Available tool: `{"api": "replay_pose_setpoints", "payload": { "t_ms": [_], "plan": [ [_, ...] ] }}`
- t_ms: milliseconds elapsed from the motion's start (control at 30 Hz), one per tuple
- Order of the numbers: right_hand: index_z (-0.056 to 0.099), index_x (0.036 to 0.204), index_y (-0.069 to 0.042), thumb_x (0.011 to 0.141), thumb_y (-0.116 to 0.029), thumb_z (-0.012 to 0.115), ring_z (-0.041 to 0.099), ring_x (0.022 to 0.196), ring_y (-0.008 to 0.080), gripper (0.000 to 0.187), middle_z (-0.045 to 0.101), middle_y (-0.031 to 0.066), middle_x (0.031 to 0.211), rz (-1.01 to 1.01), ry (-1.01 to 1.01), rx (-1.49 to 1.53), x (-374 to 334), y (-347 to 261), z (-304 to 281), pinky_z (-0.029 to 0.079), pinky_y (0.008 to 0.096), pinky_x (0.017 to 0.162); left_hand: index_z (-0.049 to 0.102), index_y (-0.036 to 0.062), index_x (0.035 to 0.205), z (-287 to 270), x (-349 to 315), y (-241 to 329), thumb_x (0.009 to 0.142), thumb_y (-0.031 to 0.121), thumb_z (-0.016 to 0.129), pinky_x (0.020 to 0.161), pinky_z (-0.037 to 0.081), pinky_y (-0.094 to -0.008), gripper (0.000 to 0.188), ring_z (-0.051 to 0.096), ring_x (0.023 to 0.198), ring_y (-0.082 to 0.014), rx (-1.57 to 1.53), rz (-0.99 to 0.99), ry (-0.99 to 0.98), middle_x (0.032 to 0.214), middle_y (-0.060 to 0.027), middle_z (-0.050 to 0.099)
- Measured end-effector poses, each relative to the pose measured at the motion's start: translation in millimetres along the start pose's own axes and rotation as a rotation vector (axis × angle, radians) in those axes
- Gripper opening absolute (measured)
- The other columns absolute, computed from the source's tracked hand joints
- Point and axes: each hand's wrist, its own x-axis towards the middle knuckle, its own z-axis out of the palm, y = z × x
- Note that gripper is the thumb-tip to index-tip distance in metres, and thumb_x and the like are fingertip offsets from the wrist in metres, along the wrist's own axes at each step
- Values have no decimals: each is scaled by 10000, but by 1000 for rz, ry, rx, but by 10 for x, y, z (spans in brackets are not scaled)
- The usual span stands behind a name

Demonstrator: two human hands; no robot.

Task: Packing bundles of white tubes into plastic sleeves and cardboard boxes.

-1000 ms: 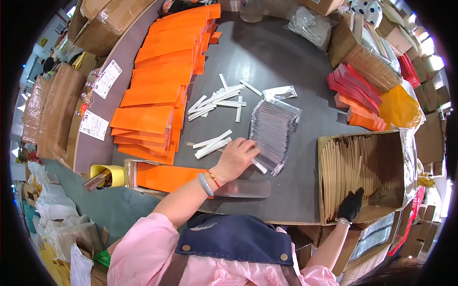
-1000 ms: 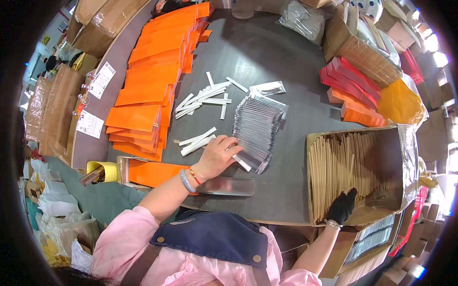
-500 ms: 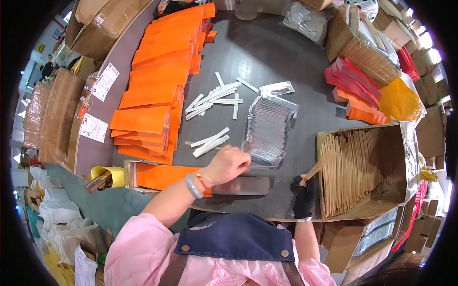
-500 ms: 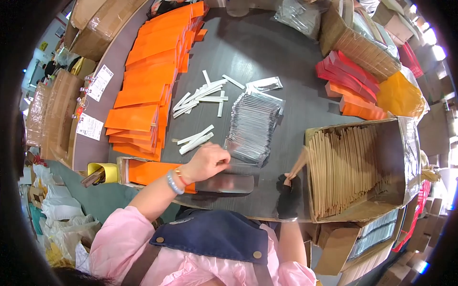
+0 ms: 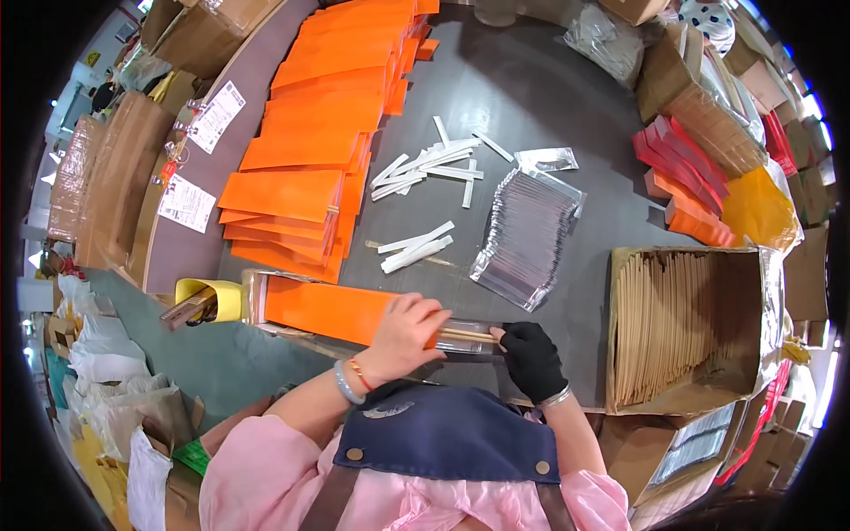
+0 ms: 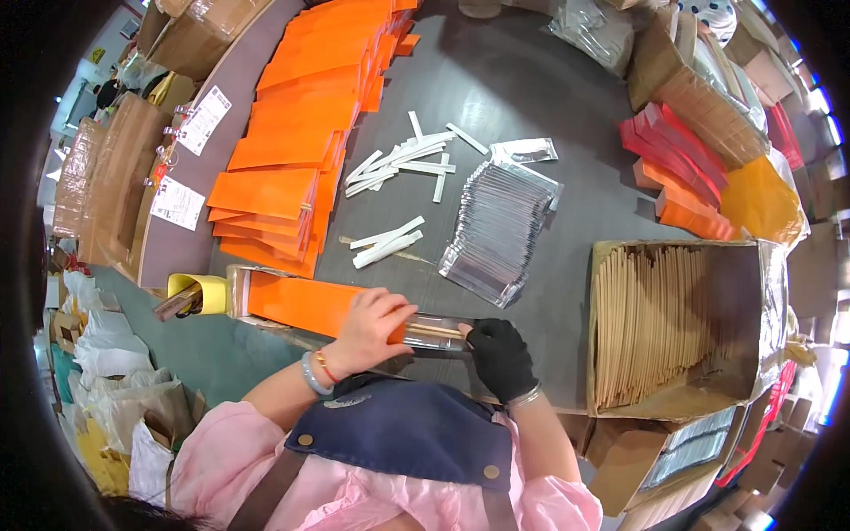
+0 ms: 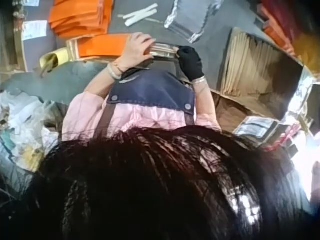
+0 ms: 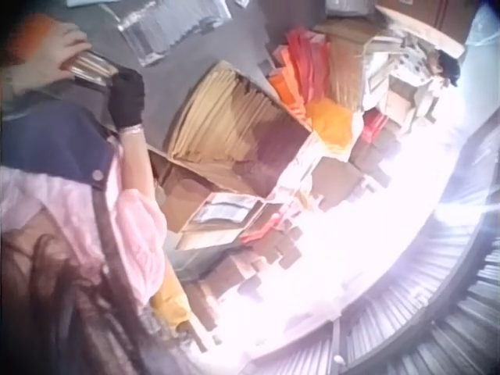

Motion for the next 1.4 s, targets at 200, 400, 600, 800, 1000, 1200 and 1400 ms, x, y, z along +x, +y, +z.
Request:
{"api": "replay_pose_setpoints", "payload": {
  "t_ms": [200, 400, 600, 800, 1000, 1200, 1400],
  "plan": [
    [701, 924, -50, 808, -105, 733, 658, 851, 261, 133, 663, 116, 892, 318, 220, 207, -57, 43, 200, 528, 356, 756, 571, 52, 1256, 72, 8, 40, 588, 244, 856, 968, 399, -428, 751, 475, 1146, -313, 60, 11, -26, 1246, -87, 518],
    [562, 1198, -71, 744, -201, 811, 642, 936, 278, 535, 630, 100, 1084, 248, 77, 424, 189, -404, 274, 500, 399, 828, 584, 116, 1268, 63, 170, 3, 610, 211, 809, 930, 411, -417, 702, 494, 1097, -297, 139, 155, -58, 1236, -92, 510],
    [567, 1157, -115, 608, -400, 830, 593, 977, 300, 672, 613, 98, 1038, 12, -33, -164, 191, -214, -45, 412, 442, 875, 647, 144, 860, -480, 338, -42, 671, 142, 688, 798, 440, -405, 194, 532, 965, -289, 181, 246, -279, 1077, -96, 542],
    [592, 1114, -92, 610, -385, 830, 582, 966, 317, 630, 610, 94, 1000, 195, 78, -203, 99, -140, -330, 417, 440, 843, 668, 70, 931, -1062, 376, -721, 668, 85, 717, 926, 430, -461, 268, 486, 1133, -372, 593, -19, 274, 1212, -156, 522],
    [586, 1114, -91, 634, -433, 795, 578, 997, 276, 625, 619, 77, 1030, 154, 60, -210, 96, -279, -268, 360, 457, 923, 499, 30, 1353, 37, -192, -262, 633, 501, 830, 1109, 181, -615, 922, 311, 1333, -429, 115, -492, 182, 1401, -198, 408],
    [586, 1119, -93, 649, -432, 792, 575, 1005, 283, 615, 619, 68, 1044, 121, -77, -204, 152, -325, -291, 348, 464, 930, 486, -1, 1355, 131, -260, -343, 625, 467, 854, 1128, 173, -556, 943, 304, 1356, -400, 19, -513, 214, 1411, -182, 425],
    [577, 1187, -102, 674, -504, 761, 549, 1061, 300, 678, 603, 109, 1107, -2, -120, 7, 458, -487, 383, 348, 484, 951, 484, 4, 1363, 64, -203, -309, 645, 410, 857, 1116, 196, -541, 905, 350, 1336, -378, -35, -487, 217, 1408, -182, 437]
  ]
}}
